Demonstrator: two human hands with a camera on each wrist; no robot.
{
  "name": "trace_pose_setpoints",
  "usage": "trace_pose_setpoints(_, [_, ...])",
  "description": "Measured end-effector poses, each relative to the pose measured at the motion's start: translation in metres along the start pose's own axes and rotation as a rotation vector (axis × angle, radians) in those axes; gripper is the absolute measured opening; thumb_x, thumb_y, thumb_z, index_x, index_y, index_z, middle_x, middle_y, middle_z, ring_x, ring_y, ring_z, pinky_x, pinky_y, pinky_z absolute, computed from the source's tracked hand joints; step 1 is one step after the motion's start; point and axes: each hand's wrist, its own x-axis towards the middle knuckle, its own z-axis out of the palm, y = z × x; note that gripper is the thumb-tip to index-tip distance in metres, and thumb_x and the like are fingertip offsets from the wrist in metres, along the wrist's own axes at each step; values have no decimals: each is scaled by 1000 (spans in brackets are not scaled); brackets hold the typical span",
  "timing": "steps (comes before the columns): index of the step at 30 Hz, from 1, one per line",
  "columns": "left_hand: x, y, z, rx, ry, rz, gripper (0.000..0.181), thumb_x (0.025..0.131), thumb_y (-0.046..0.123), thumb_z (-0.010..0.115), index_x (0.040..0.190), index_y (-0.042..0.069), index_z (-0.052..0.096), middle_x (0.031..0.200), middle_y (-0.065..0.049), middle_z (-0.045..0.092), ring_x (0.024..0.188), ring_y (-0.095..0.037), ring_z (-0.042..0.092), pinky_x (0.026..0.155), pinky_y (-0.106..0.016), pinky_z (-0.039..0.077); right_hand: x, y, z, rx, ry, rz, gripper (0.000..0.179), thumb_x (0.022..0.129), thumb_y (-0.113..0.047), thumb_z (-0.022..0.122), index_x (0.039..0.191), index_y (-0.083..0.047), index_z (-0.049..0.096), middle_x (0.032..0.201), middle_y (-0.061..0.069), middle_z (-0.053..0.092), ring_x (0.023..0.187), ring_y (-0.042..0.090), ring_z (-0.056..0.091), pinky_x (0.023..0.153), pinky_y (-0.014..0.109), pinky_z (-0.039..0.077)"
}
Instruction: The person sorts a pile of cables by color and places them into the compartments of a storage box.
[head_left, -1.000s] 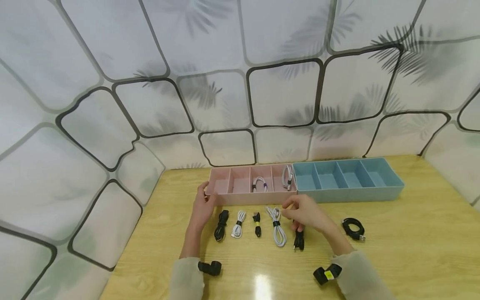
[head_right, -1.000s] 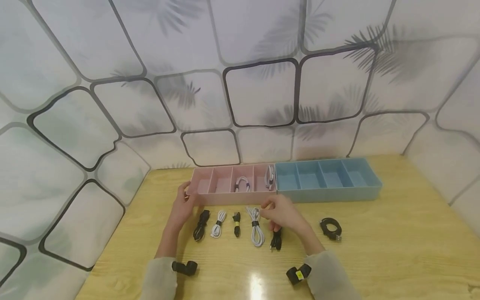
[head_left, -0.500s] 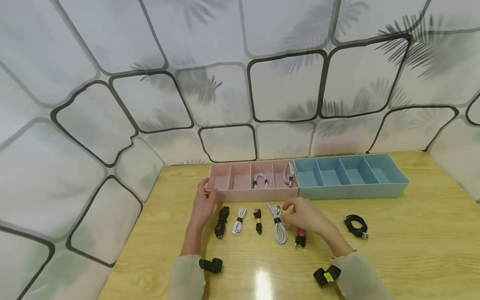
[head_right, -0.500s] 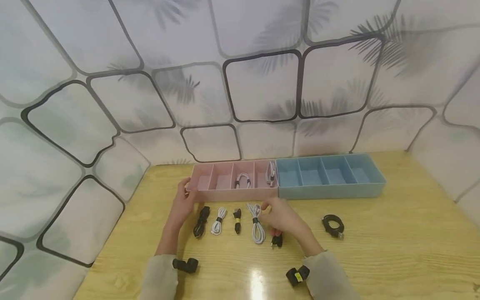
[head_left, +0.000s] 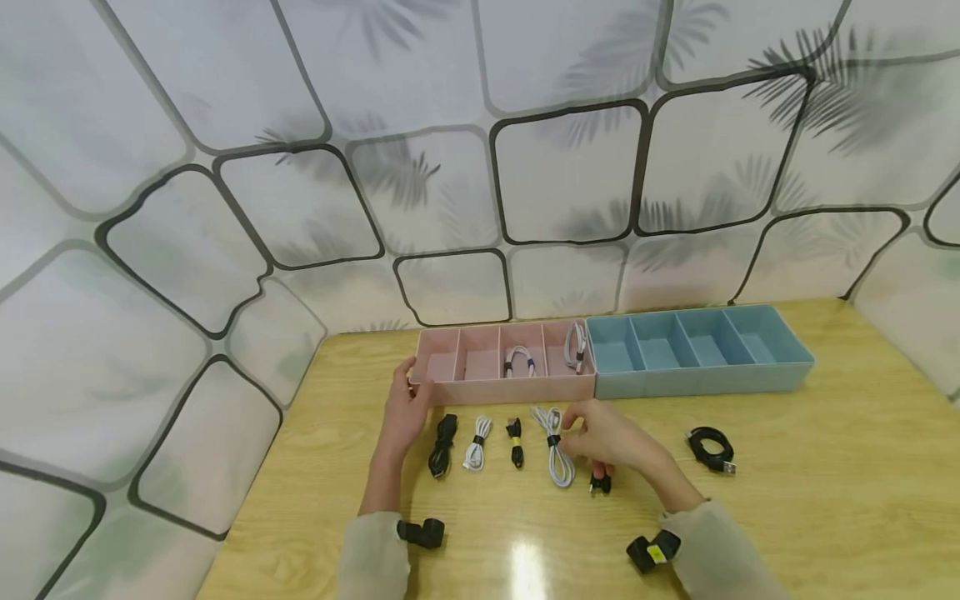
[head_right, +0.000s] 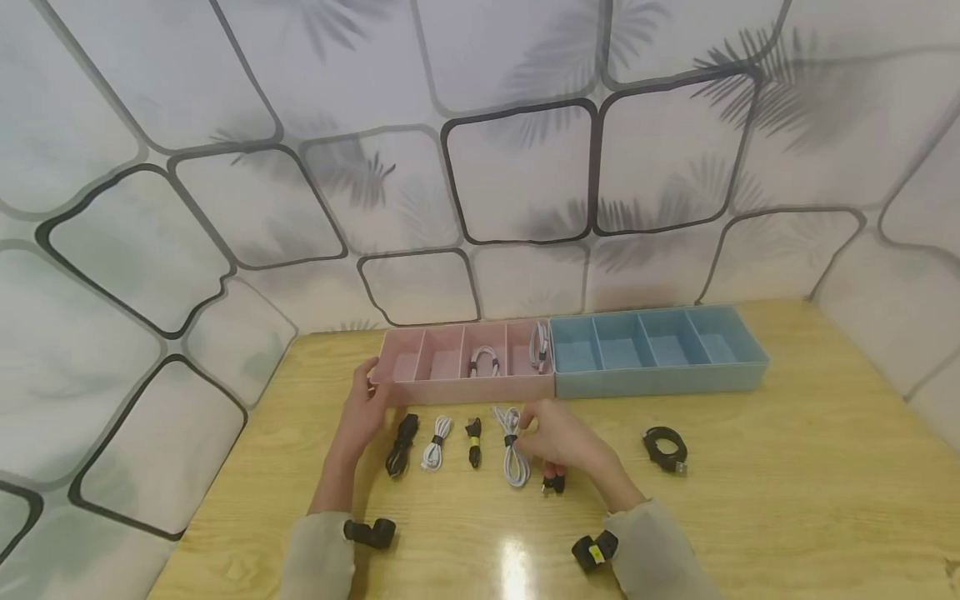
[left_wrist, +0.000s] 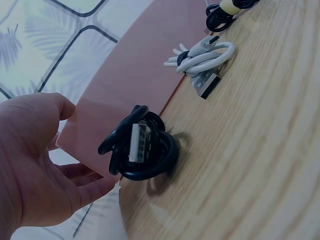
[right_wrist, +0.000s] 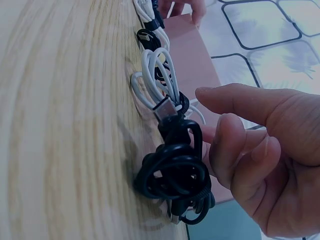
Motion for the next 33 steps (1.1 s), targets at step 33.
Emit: trace_pose_setpoints(33, [0, 3, 0, 1, -6, -15, 55, 103, 21, 47, 153, 7, 30, 138, -25, 49, 113, -34, 54, 91, -48, 46, 6, -10, 8, -162, 117, -55, 39, 85, -18, 78, 118, -3, 65, 73, -1, 62, 59, 12, 56, 52, 30, 46])
